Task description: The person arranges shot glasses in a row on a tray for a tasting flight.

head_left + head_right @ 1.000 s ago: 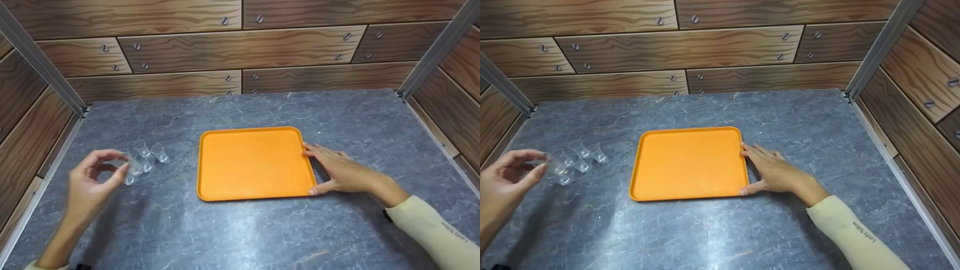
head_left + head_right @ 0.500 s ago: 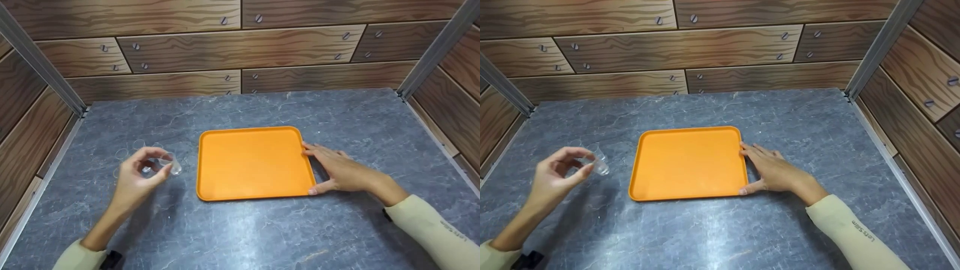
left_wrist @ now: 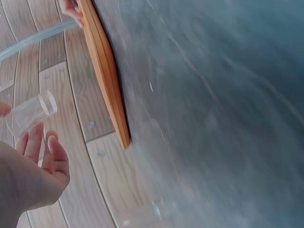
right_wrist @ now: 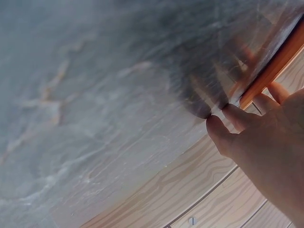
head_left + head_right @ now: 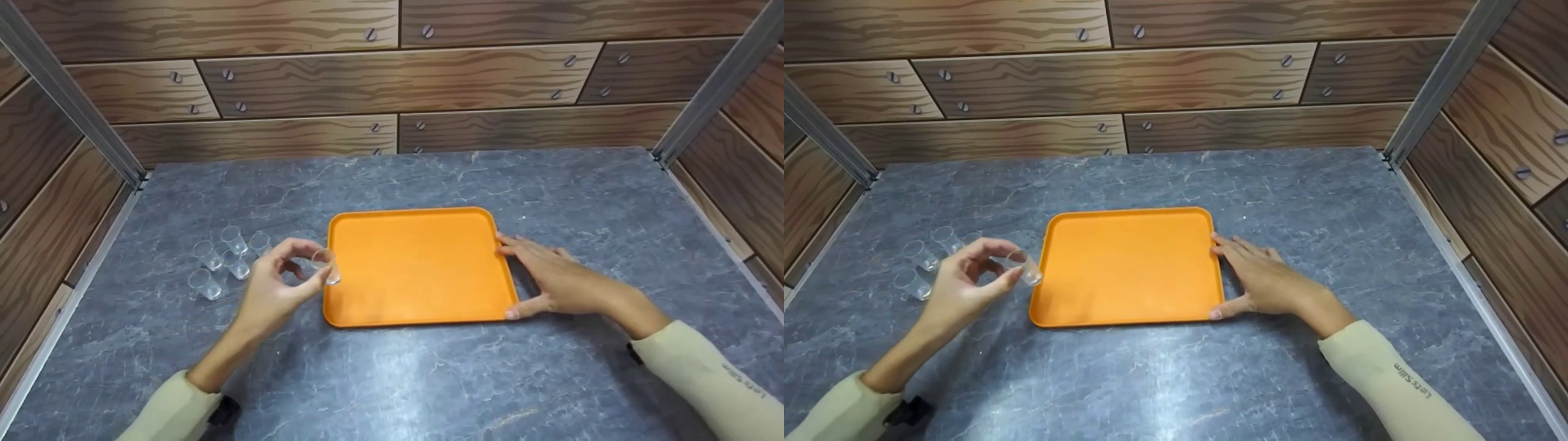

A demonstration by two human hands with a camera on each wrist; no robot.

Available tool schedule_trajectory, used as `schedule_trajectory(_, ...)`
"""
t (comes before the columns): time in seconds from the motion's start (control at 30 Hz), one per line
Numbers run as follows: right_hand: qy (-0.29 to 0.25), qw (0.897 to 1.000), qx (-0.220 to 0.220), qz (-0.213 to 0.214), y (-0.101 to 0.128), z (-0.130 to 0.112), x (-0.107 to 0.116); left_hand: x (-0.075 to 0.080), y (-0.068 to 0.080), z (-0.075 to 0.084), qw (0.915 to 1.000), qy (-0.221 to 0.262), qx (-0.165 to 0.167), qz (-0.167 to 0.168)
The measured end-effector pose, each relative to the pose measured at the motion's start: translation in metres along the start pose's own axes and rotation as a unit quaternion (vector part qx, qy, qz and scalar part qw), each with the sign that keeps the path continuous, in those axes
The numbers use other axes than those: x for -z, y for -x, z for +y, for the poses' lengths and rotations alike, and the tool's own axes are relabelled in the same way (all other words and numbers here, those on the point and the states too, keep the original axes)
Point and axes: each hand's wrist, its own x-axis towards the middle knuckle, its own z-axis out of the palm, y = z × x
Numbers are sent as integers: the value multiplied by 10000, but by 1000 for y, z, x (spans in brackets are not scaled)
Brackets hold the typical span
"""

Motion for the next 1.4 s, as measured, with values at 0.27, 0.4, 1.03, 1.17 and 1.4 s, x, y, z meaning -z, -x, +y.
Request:
schedule_trajectory(0.27,-45,10000,26,-56,-4,-2,1,-21,-6,4,9999,-3,122,-15)
schedule_trajectory(0.4,-26,10000,17,-12,1,0,0,-39,-11,5,9997,18,184,-187)
schedule_trajectory(1.03,-55,9999,-65,-58,1,1,1,-113,-32,10,9973,257,237,-652)
schedule_trajectory(1.17,-33,9999,-69,-71,1,1,0,-132,-36,13,9966,327,135,-741)
schedule_trajectory(1.4,-111,9999,42,-12,0,0,0,-159,-43,17,9971,183,257,-697)
